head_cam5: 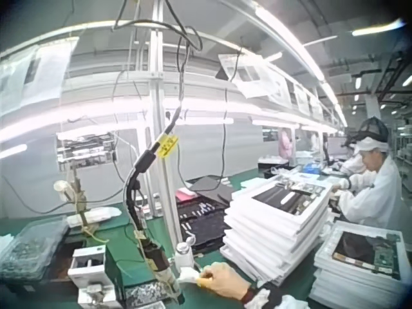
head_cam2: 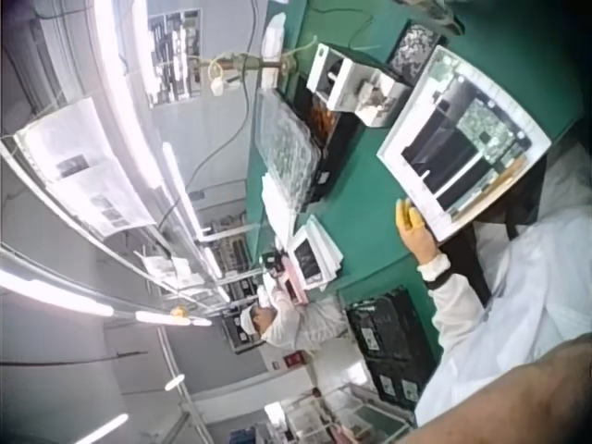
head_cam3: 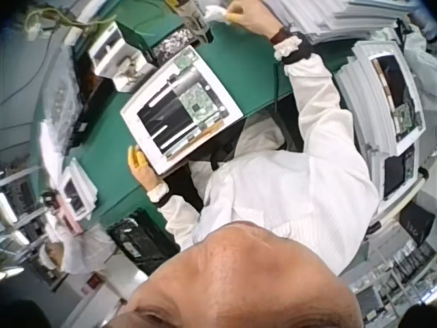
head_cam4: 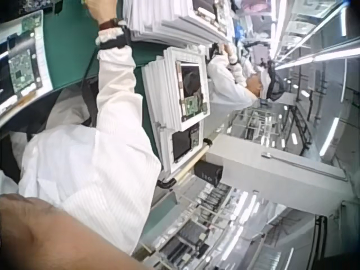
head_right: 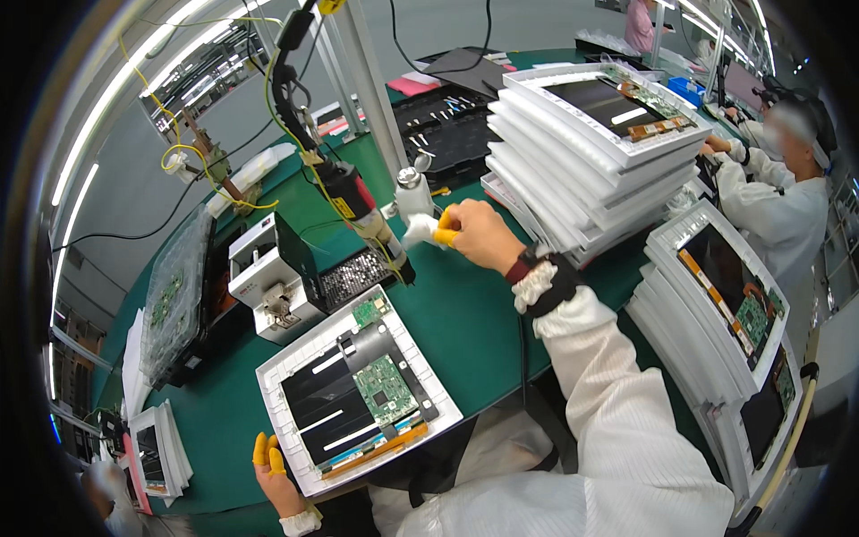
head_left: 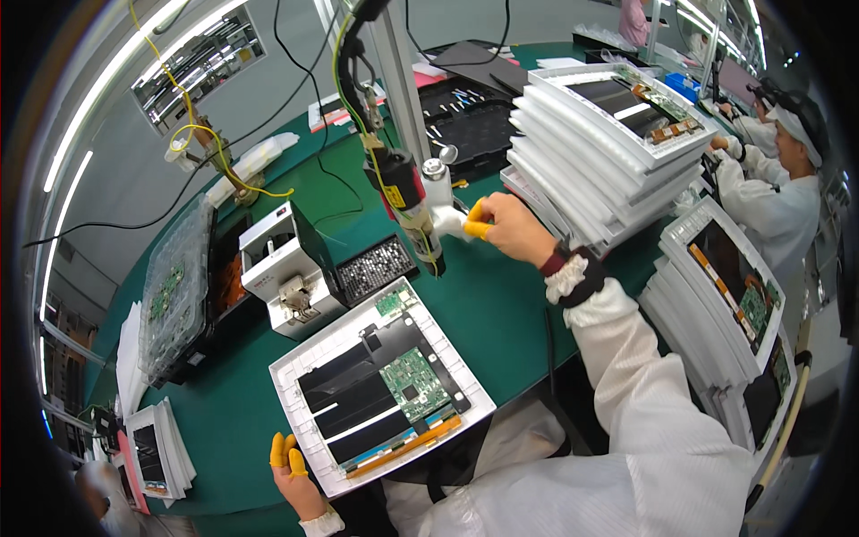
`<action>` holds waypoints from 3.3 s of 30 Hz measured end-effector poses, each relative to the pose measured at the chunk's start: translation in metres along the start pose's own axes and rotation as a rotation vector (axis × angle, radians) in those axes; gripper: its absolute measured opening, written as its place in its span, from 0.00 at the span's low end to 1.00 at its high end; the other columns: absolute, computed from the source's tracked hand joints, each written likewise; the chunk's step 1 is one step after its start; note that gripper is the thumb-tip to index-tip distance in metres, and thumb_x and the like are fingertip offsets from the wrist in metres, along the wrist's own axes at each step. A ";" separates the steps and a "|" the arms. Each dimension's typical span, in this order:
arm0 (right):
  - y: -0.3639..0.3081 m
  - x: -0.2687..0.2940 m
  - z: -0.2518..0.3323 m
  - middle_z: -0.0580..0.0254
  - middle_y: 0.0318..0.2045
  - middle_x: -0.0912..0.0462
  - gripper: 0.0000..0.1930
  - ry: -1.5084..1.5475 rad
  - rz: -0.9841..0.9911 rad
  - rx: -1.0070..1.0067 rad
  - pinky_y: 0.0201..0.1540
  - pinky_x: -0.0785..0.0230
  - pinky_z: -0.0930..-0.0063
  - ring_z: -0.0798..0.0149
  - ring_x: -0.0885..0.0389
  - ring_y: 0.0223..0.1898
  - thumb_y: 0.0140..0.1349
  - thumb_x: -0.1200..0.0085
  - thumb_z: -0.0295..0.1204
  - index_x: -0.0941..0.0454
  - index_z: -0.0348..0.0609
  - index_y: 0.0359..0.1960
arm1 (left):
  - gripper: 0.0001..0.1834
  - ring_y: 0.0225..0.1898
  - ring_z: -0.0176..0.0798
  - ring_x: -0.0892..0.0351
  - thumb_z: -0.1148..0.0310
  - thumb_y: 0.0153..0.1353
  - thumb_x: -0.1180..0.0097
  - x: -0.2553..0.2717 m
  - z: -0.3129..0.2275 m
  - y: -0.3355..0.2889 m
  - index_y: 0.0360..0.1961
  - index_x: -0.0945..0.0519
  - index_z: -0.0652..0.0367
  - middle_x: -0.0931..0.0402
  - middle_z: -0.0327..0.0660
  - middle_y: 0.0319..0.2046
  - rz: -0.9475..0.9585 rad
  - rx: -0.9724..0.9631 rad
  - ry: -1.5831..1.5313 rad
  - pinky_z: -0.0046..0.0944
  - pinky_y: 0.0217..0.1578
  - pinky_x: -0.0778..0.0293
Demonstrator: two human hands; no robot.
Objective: Assembling a tablet display component using an electric screwdriver and applying adhesive tape.
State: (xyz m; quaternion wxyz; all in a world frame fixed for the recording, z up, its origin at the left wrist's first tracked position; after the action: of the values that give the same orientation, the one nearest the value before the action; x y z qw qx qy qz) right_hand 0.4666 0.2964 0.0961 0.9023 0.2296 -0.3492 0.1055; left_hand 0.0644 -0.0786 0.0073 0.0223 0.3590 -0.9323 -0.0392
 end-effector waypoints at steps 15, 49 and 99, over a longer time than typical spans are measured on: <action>-0.027 0.029 0.016 0.61 0.47 0.19 0.19 0.641 0.279 -0.227 0.54 0.30 0.76 0.70 0.21 0.47 0.68 0.43 0.26 0.28 0.36 0.59 | 0.22 0.55 0.38 0.21 0.73 0.73 0.47 0.006 0.005 -0.002 0.66 0.30 0.67 0.21 0.48 0.55 -0.017 -0.036 0.083 0.35 0.58 0.27; -0.182 -0.020 0.108 0.67 0.39 0.18 0.15 1.042 0.630 -0.267 0.40 0.33 0.79 0.74 0.24 0.39 0.67 0.41 0.32 0.21 0.39 0.51 | 0.17 0.45 0.34 0.21 0.67 0.69 0.39 -0.202 -0.131 -0.068 0.50 0.19 0.71 0.17 0.43 0.45 0.877 0.128 0.063 0.35 0.46 0.26; 0.110 -0.022 0.015 0.45 0.43 0.21 0.11 -0.654 -0.040 0.306 0.46 0.21 0.53 0.43 0.15 0.42 0.63 0.50 0.26 0.15 0.47 0.43 | 0.10 0.45 0.34 0.20 0.74 0.71 0.43 0.018 0.013 -0.008 0.50 0.19 0.67 0.18 0.42 0.44 -0.298 -0.132 0.345 0.32 0.50 0.25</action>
State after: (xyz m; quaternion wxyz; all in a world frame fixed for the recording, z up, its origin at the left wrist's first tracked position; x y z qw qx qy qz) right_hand 0.4031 0.3846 0.1287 0.6998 0.3906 -0.5951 0.0598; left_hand 0.0556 -0.0958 -0.0056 0.1986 0.4920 -0.8467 -0.0413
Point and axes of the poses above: each hand's wrist, its own y-axis towards the middle knuckle, its own x-axis out of the back of the hand, z = x × y, the point moved 1 cm from there along y, towards the middle knuckle
